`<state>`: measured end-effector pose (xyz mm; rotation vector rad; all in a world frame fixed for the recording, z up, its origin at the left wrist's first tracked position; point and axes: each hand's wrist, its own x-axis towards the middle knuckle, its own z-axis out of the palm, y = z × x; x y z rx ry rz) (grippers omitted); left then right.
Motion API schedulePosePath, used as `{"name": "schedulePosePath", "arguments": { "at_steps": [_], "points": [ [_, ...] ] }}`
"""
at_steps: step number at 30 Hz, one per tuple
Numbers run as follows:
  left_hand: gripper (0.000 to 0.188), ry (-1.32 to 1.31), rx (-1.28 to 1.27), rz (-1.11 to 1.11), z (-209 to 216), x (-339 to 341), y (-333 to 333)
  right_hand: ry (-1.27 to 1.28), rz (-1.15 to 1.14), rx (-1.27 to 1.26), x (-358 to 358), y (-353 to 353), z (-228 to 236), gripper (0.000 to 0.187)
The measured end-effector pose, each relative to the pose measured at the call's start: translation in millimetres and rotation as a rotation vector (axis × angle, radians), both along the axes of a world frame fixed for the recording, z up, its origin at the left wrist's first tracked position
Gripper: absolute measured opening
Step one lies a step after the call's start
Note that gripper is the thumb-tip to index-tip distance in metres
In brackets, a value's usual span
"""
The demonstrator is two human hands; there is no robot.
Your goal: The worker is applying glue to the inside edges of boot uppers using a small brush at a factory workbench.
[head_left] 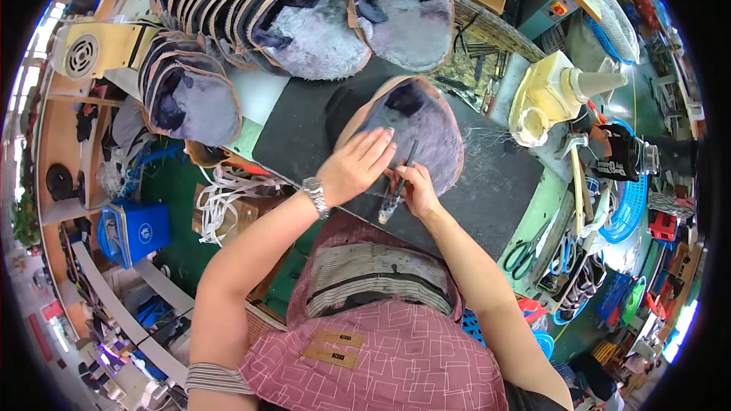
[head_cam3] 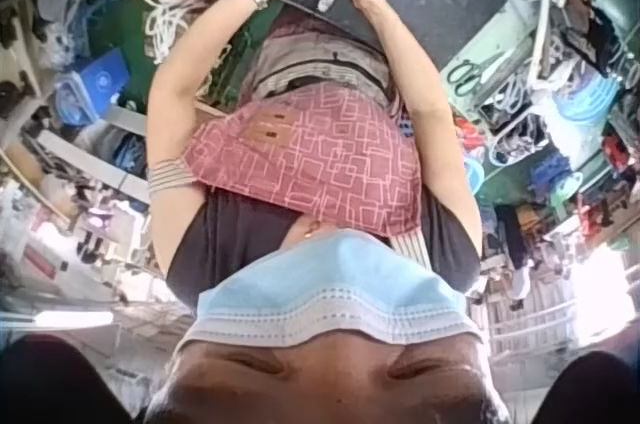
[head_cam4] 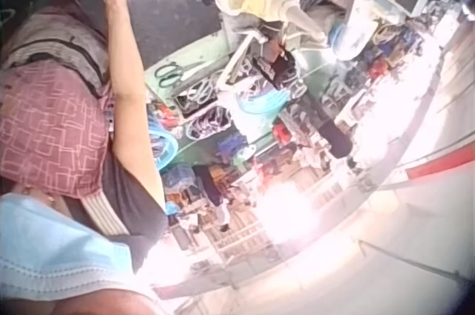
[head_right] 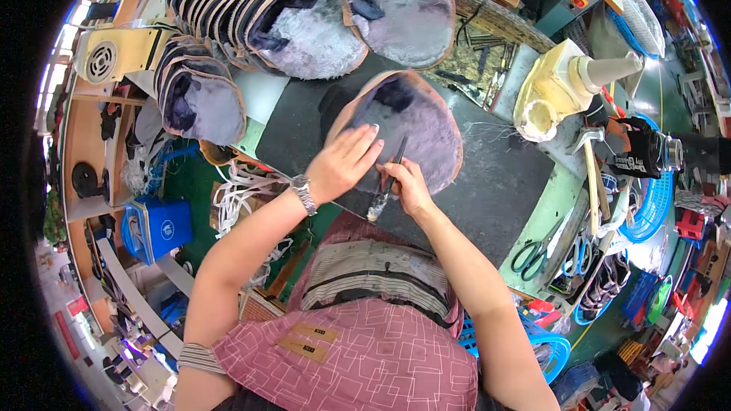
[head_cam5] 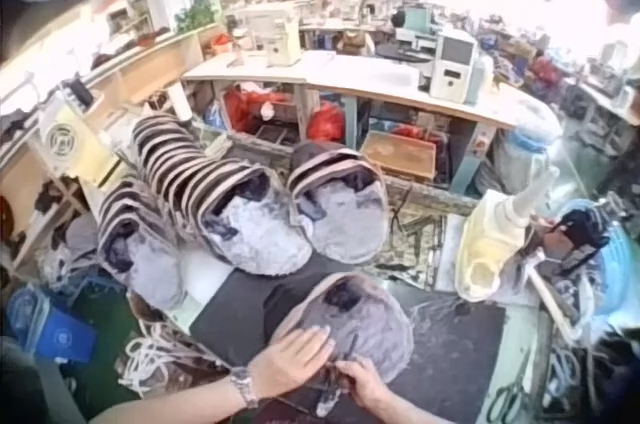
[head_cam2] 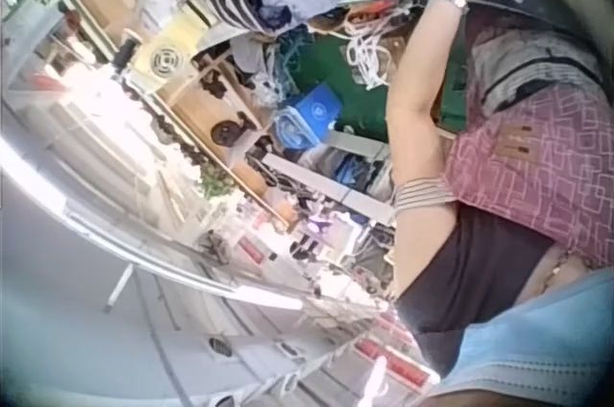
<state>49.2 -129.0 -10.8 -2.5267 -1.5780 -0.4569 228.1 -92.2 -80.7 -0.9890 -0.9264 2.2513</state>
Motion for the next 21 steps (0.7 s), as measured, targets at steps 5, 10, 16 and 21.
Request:
{"name": "schedulePosePath", "arguments": {
  "at_steps": [5,10,16,21],
  "points": [
    [0.021,-0.162,-0.462,0.367,-5,17,-12,-0.167,0.184,0.166,5,3,17,0.025],
    [0.019,-0.533,-0.385,0.622,-52,0,-17,-0.032,-0.045,0.226,0,-13,31,0.020],
    [0.019,-0.684,-0.770,0.664,-48,-13,14,-0.417,-0.219,0.975,-26,-38,51,0.021],
    [0.017,-0.789,-0.910,0.684,-55,-7,18,-0.538,-0.144,0.966,-38,-59,46,0.020]
  ]
}}
